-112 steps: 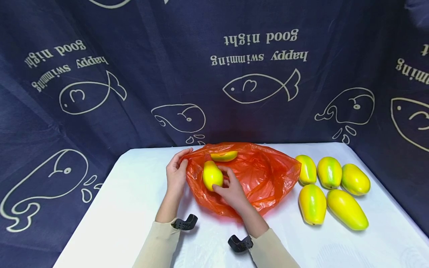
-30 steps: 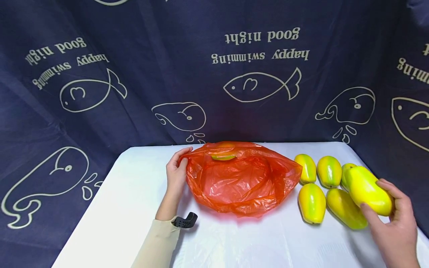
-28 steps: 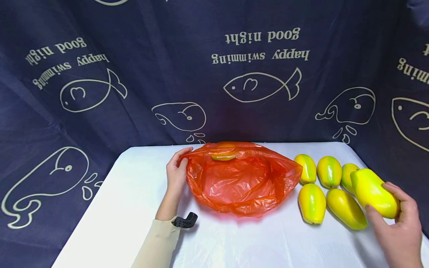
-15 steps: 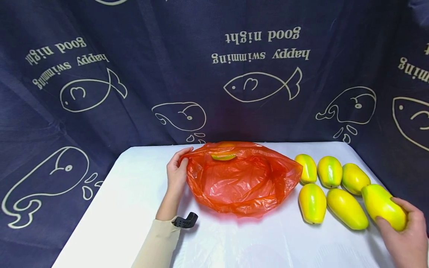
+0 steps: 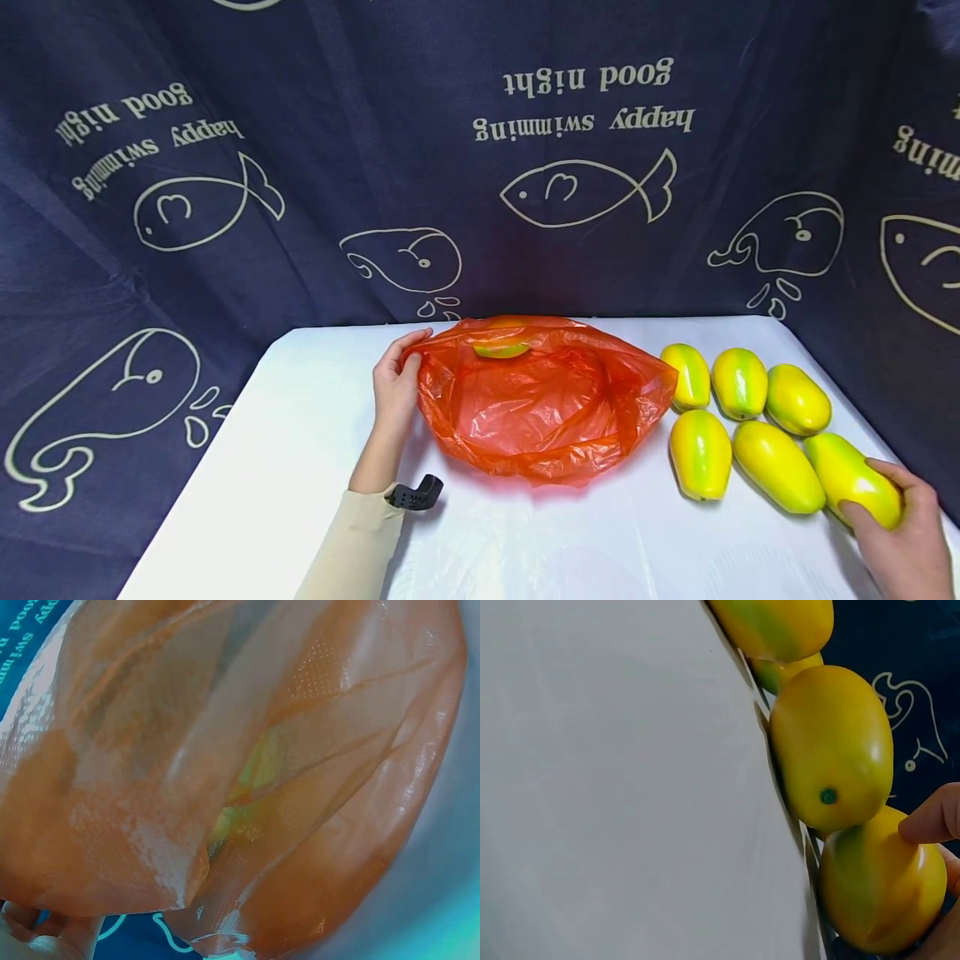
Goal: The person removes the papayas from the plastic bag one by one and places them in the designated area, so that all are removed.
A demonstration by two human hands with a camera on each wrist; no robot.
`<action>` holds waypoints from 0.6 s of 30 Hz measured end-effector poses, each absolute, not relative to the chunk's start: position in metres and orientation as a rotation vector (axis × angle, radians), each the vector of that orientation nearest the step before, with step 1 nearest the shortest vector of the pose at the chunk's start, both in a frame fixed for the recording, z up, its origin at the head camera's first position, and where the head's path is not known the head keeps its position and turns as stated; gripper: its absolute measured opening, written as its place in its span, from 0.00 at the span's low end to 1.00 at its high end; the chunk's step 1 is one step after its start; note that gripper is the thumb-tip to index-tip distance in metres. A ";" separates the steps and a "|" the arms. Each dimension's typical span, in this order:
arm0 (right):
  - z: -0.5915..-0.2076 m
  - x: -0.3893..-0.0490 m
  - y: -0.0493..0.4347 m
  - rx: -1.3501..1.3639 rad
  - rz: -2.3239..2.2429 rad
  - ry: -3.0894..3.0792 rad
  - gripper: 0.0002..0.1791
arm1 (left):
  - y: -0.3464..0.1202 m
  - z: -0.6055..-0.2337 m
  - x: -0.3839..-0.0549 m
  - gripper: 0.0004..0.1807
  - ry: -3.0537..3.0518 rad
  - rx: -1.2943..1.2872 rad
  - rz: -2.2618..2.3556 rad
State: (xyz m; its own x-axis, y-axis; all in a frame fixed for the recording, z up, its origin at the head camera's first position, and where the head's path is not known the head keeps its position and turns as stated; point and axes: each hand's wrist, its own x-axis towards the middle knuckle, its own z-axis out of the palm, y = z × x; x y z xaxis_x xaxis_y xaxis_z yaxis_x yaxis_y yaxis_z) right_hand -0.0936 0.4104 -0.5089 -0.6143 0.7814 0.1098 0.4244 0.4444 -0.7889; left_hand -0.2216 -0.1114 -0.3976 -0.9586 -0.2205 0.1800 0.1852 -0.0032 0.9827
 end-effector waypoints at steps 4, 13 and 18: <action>-0.518 -0.099 0.421 -1.036 1.011 -2.284 0.42 | -0.111 -0.398 -0.222 0.19 -1.994 0.035 -2.043; -0.519 -0.104 0.422 -1.017 1.120 -2.260 0.42 | -0.111 -0.399 -0.221 0.18 -1.982 0.027 -2.050; -0.517 -0.105 0.421 -1.016 1.162 -2.243 0.42 | -0.111 -0.398 -0.221 0.18 -1.991 0.040 -2.047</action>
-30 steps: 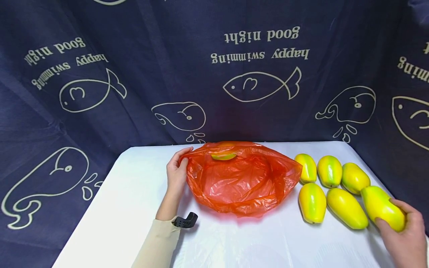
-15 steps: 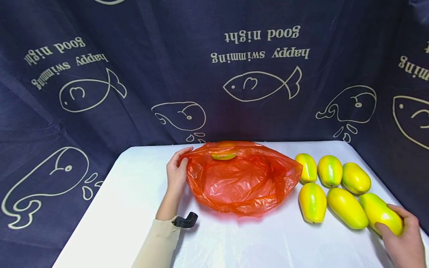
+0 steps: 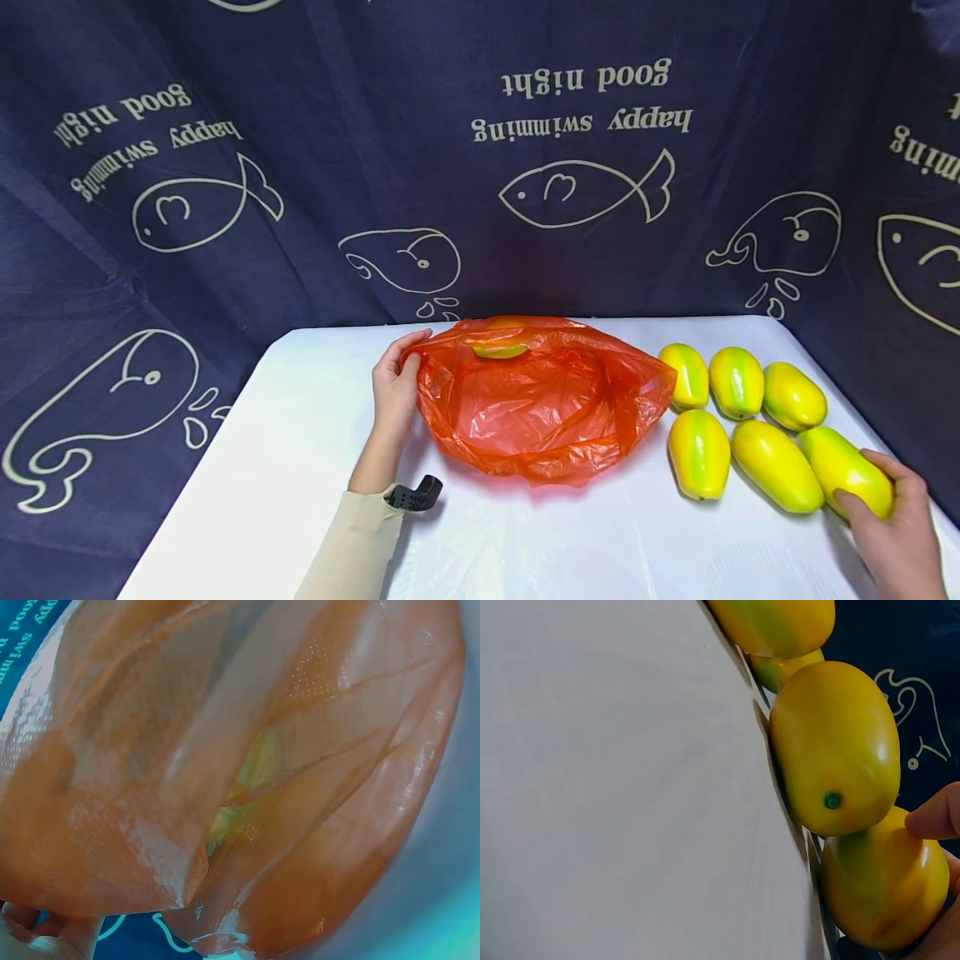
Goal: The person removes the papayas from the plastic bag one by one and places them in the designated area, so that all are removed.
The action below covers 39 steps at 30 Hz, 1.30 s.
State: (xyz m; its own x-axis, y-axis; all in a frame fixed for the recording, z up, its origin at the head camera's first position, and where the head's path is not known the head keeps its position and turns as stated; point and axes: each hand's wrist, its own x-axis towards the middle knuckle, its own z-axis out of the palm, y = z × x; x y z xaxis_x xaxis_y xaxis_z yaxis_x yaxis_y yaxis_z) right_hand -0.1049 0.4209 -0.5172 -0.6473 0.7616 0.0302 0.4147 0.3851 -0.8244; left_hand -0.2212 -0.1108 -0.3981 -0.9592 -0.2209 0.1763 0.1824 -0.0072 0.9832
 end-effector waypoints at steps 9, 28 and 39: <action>-0.513 -0.105 0.422 -1.065 1.073 -2.343 0.42 | -0.111 -0.398 -0.221 0.19 -1.994 0.030 -2.038; -0.430 -0.091 0.352 -0.633 0.856 -2.478 0.38 | -0.110 -0.399 -0.222 0.18 -2.003 0.022 -2.029; -0.393 -0.105 0.295 -0.161 0.958 -2.255 0.32 | -0.111 -0.401 -0.223 0.18 -2.000 0.030 -2.046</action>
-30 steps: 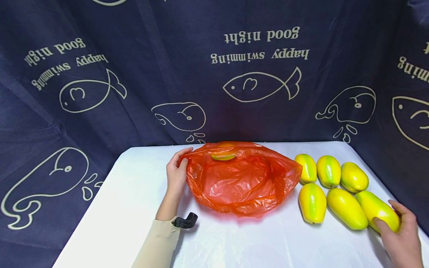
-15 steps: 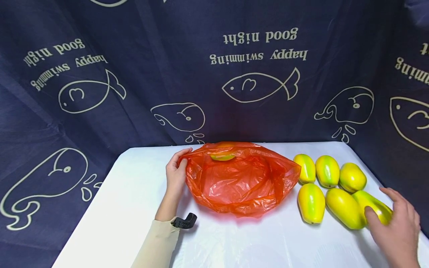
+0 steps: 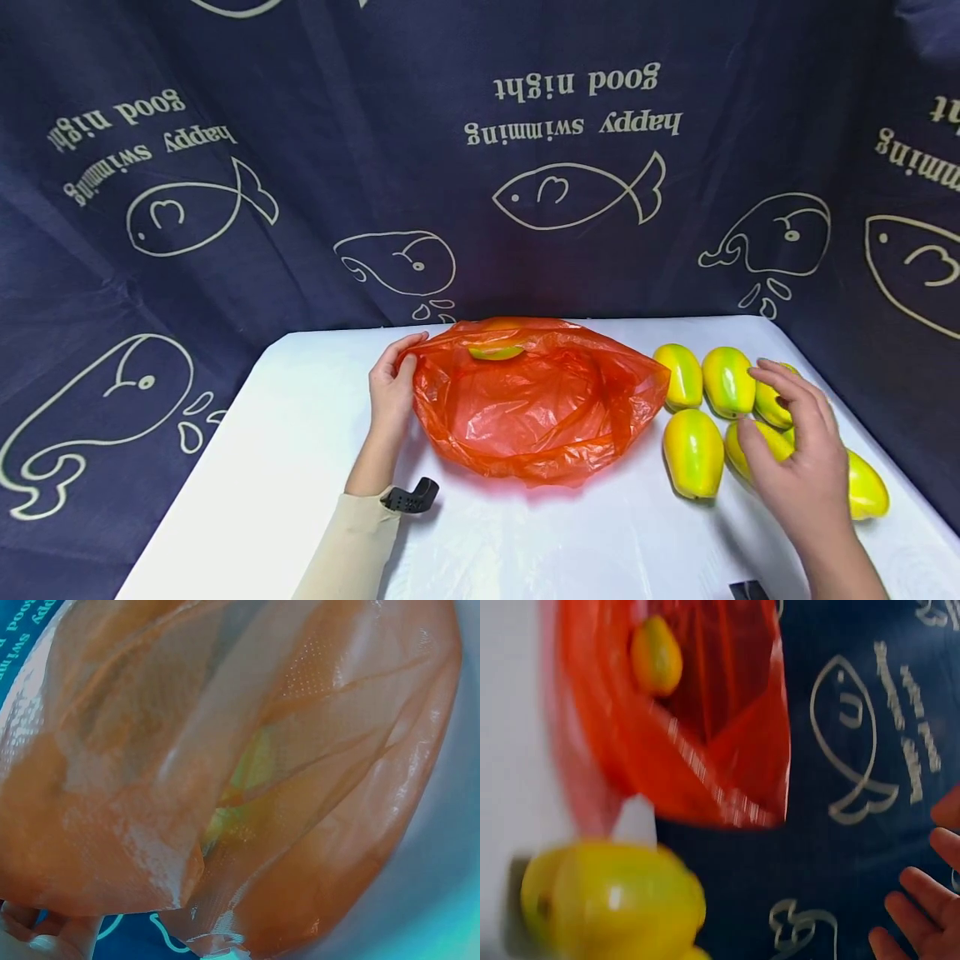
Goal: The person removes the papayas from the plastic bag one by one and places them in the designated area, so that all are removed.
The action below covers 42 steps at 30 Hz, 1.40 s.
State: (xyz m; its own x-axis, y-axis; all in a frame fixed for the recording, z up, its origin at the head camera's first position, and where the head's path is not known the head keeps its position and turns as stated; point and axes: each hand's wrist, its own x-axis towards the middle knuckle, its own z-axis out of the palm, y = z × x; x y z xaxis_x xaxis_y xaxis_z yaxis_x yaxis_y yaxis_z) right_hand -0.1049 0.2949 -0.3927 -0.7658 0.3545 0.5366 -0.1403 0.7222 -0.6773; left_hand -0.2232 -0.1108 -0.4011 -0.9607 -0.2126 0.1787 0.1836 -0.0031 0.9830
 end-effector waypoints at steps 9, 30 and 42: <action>-0.388 -0.122 0.249 0.174 1.065 -2.362 0.26 | -0.111 -0.401 -0.223 0.18 -1.993 0.038 -2.070; -0.416 -0.203 0.184 0.351 1.348 -2.620 0.28 | -0.112 -0.398 -0.220 0.19 -1.965 -0.008 -2.053; -0.432 -0.255 0.155 0.167 1.438 -2.807 0.31 | -0.113 -0.398 -0.222 0.18 -1.932 -0.011 -2.081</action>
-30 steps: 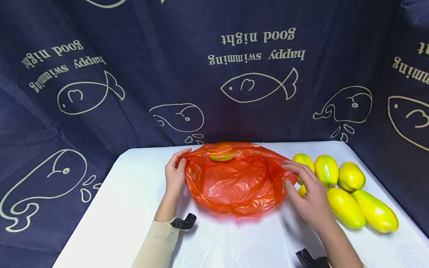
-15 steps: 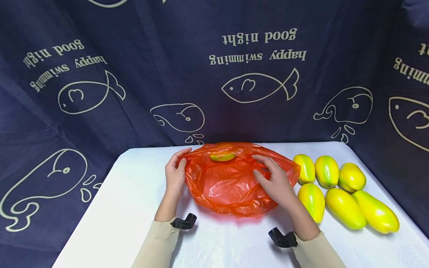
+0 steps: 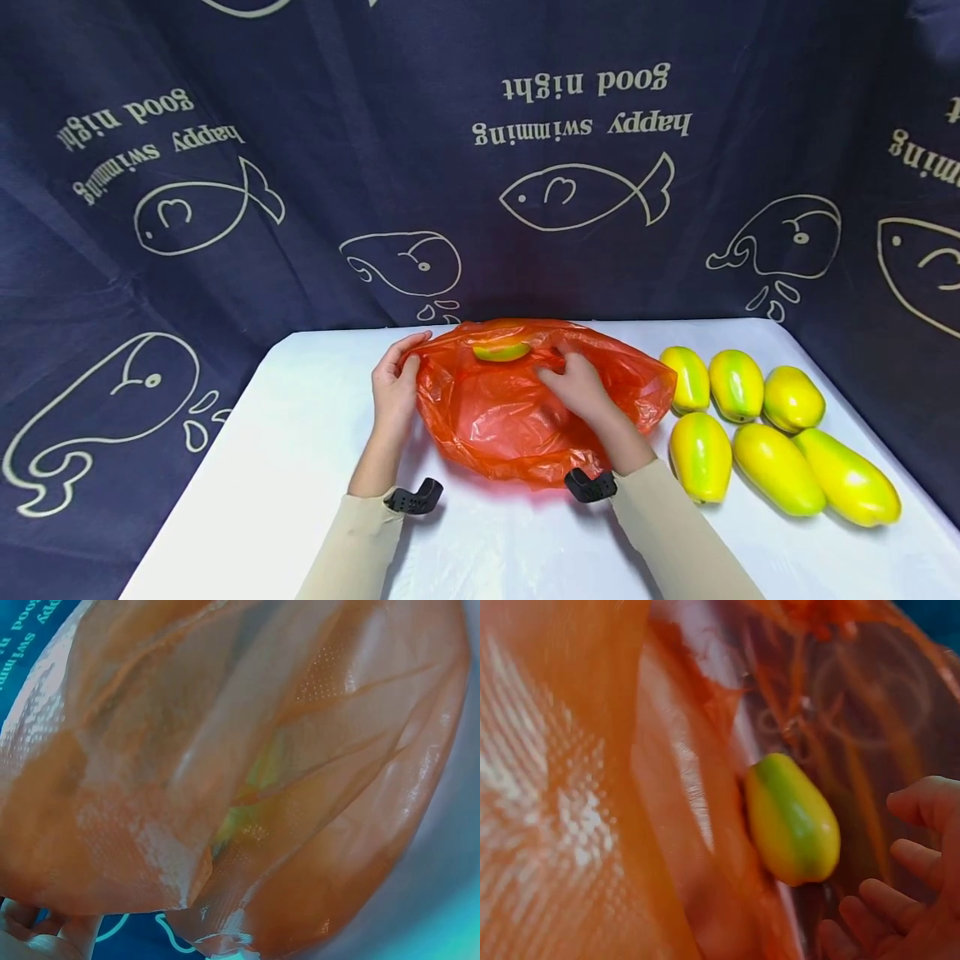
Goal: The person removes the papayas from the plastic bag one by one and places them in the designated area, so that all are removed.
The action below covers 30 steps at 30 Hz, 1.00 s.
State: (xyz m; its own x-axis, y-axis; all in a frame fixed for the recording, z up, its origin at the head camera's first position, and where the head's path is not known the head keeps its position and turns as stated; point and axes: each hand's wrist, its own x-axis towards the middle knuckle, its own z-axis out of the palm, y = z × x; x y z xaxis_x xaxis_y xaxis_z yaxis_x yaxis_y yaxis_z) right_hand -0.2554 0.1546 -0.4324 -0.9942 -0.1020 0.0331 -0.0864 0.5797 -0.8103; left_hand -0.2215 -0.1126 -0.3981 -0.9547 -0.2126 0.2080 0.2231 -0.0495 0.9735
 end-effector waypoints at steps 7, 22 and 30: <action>-0.440 -0.271 0.142 0.039 -1.387 2.669 0.39 | -0.111 -0.397 -0.223 0.18 -1.931 -0.030 -2.063; -0.455 -0.300 0.122 -0.116 -1.395 2.710 0.27 | -0.113 -0.400 -0.225 0.18 -1.928 0.010 -2.070; -0.457 -0.306 0.112 -0.006 -1.412 2.725 0.29 | -0.113 -0.403 -0.226 0.19 -1.906 0.003 -2.096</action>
